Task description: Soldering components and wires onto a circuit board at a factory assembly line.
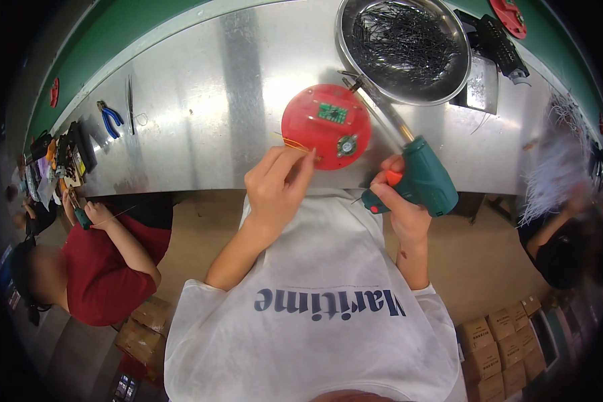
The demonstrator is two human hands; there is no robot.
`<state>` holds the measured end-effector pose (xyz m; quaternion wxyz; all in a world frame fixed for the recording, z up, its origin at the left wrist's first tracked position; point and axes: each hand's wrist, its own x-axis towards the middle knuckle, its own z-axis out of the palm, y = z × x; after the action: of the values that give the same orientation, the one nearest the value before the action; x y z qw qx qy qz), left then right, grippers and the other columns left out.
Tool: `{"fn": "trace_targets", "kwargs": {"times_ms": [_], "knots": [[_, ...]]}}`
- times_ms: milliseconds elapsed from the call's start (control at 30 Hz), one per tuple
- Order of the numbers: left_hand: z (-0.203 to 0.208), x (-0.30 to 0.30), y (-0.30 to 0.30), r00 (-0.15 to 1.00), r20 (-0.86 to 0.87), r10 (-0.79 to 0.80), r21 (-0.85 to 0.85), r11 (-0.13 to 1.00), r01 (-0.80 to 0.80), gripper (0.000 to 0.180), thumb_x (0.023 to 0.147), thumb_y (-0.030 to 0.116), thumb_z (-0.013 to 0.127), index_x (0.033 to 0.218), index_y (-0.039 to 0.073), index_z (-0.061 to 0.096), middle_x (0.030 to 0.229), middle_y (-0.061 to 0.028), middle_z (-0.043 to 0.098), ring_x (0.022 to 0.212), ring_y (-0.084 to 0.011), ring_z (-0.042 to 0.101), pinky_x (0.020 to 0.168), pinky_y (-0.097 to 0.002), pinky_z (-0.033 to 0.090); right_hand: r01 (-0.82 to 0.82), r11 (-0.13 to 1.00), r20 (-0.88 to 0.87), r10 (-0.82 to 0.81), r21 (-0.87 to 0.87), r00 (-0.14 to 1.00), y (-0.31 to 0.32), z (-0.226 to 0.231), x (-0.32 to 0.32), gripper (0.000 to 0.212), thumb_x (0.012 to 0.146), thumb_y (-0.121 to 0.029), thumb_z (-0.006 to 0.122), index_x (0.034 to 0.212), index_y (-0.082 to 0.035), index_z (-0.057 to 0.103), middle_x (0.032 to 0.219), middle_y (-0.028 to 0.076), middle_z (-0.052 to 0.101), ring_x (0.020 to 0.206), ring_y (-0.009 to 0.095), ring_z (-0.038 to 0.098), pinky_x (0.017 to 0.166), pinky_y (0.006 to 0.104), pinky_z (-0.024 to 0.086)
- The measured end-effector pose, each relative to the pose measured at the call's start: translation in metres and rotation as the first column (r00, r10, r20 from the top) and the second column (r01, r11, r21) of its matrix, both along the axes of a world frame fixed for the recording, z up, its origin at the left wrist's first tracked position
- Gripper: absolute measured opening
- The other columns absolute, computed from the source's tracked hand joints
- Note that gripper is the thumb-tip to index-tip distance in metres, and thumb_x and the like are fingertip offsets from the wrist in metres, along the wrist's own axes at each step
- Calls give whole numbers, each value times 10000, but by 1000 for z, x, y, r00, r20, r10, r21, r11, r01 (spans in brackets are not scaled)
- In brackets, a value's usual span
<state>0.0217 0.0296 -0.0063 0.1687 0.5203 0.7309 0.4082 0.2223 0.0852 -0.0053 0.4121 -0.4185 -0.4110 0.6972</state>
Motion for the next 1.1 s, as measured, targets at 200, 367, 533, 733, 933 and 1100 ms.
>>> {"fn": "trace_targets", "kwargs": {"times_ms": [200, 367, 533, 733, 933, 1100], "knots": [[-6, 8, 6, 935, 346, -72, 29, 997, 67, 108, 795, -3, 702, 900, 19, 689, 726, -87, 648, 541, -158, 588, 498, -257, 451, -35, 999, -5, 35, -32, 999, 3, 2, -12, 418, 715, 173, 661, 1089, 24, 551, 1061, 139, 565, 819, 196, 634, 711, 311, 527], [7, 5, 10, 936, 307, -175, -17, 982, 189, 122, 801, 4, 692, 923, 9, 685, 675, -90, 625, 522, -179, 573, 487, -278, 440, -33, 998, 7, 33, -45, 999, 6, 9, -27, 410, 719, 166, 674, 1085, 28, 553, 1054, 134, 580, 838, 194, 638, 729, 300, 530], [4, -2, 7, 940, 129, -317, -2, 948, 320, 193, 767, -12, 687, 960, -7, 678, 677, -94, 617, 533, -207, 579, 501, -306, 451, -30, 1000, 89, 31, -10, 996, 8, 10, -40, 385, 765, 79, 726, 1112, 2, 579, 987, 77, 638, 754, 103, 624, 562, 219, 487], [3, -9, 4, 892, -103, -439, 25, 896, 444, 268, 720, -8, 688, 988, 0, 676, 752, -74, 629, 594, -230, 602, 531, -335, 467, 22, 999, 124, -17, -41, 992, 7, 16, -49, 412, 744, 125, 702, 1124, 18, 582, 1051, 90, 624, 869, 134, 636, 774, 269, 529], [6, -6, 2, 905, -69, -420, 123, 897, 426, 288, 733, -6, 693, 1020, 5, 670, 825, -82, 667, 602, -223, 620, 523, -306, 482, 13, 998, 150, -4, -55, 989, 6, 21, -51, 381, 756, 124, 691, 1104, 14, 582, 1039, 90, 618, 842, 138, 634, 754, 264, 526], [24, 5, 4, 863, 435, -257, -110, 936, 334, 165, 804, -26, 675, 967, 0, 680, 796, -114, 677, 579, -165, 617, 500, -257, 455, 26, 999, 49, -24, -43, 999, 5, 10, -51, 322, 796, 79, 685, 1091, -2, 584, 907, 65, 650, 739, 105, 628, 604, 221, 490]]}}
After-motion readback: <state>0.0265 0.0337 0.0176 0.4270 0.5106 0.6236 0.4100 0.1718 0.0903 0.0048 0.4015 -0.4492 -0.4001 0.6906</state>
